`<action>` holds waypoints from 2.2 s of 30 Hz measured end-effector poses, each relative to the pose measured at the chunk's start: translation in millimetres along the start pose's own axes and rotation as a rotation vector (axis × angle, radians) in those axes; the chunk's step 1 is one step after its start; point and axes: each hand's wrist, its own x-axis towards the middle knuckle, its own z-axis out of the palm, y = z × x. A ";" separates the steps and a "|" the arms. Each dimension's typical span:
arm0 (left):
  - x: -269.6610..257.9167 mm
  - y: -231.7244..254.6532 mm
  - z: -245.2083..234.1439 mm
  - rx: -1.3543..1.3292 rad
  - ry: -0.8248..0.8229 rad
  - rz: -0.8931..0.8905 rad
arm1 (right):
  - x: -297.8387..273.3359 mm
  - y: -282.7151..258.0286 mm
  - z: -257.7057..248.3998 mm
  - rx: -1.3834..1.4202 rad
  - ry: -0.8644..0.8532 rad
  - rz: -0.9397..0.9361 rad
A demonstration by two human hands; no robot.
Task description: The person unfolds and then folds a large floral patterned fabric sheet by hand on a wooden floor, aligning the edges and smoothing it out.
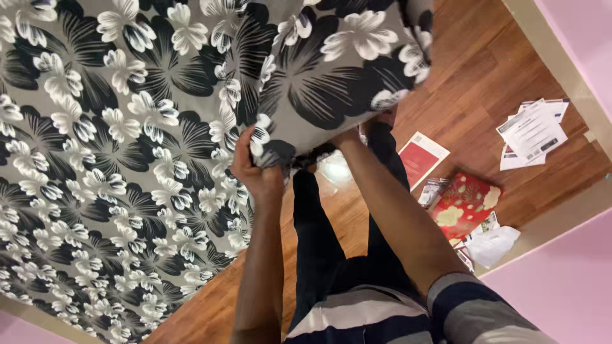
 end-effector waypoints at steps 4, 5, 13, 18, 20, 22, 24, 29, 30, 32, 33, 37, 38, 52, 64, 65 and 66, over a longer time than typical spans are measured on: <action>-10.7 6.6 -9.0 0.230 -0.082 -0.046 | 44.5 -13.9 -3.5 -0.042 0.137 0.081; -14.2 7.3 -7.6 0.224 -0.102 0.047 | 44.7 -15.8 -7.7 -0.048 0.157 0.072; -50.7 -33.3 41.2 0.402 -0.372 0.024 | 3.3 -98.8 -54.9 -0.051 0.311 -0.059; -66.2 -64.8 72.5 0.541 -0.521 0.190 | -19.3 -166.7 -31.7 -0.033 0.317 -0.127; -73.0 -76.0 78.6 0.544 -0.502 0.238 | -28.7 -183.9 -10.8 -0.012 0.300 -0.141; -77.9 -86.0 82.0 0.555 -0.478 0.289 | -39.7 -195.6 16.1 0.017 0.272 -0.152; -81.0 -94.1 84.2 0.636 -0.507 0.334 | -53.1 -199.5 44.9 0.068 0.243 -0.167; -86.3 -97.2 81.2 0.618 -0.493 0.332 | -106.3 -186.7 92.1 0.199 0.221 -0.193; -83.1 -93.2 85.1 0.573 -0.481 0.297 | -114.1 -184.4 97.3 0.223 0.216 -0.199; -76.6 -86.6 93.3 0.572 -0.475 0.299 | -132.8 -172.7 100.8 0.268 0.225 -0.209; -75.6 -84.2 94.4 0.575 -0.468 0.294 | -143.2 -163.6 99.1 0.282 0.244 -0.208; -67.7 -81.4 96.6 0.625 -0.520 0.295 | -167.0 -137.5 86.4 0.207 0.580 -0.225; -64.4 -82.5 98.5 0.605 -0.519 0.295 | -161.6 -139.9 85.5 0.209 0.581 -0.230; -58.7 -83.6 90.9 0.590 -0.581 0.306 | -86.6 -166.3 58.2 0.104 0.276 0.130; -33.6 -94.3 160.1 0.747 -0.366 0.282 | -18.0 -296.1 -79.4 -0.863 0.652 -0.023; -35.4 -96.6 160.7 0.781 -0.386 0.283 | -0.9 -298.7 -80.4 -0.866 0.643 -0.014; -34.5 -100.2 162.5 0.813 -0.406 0.289 | 17.0 -297.7 -80.4 -1.098 0.491 -0.232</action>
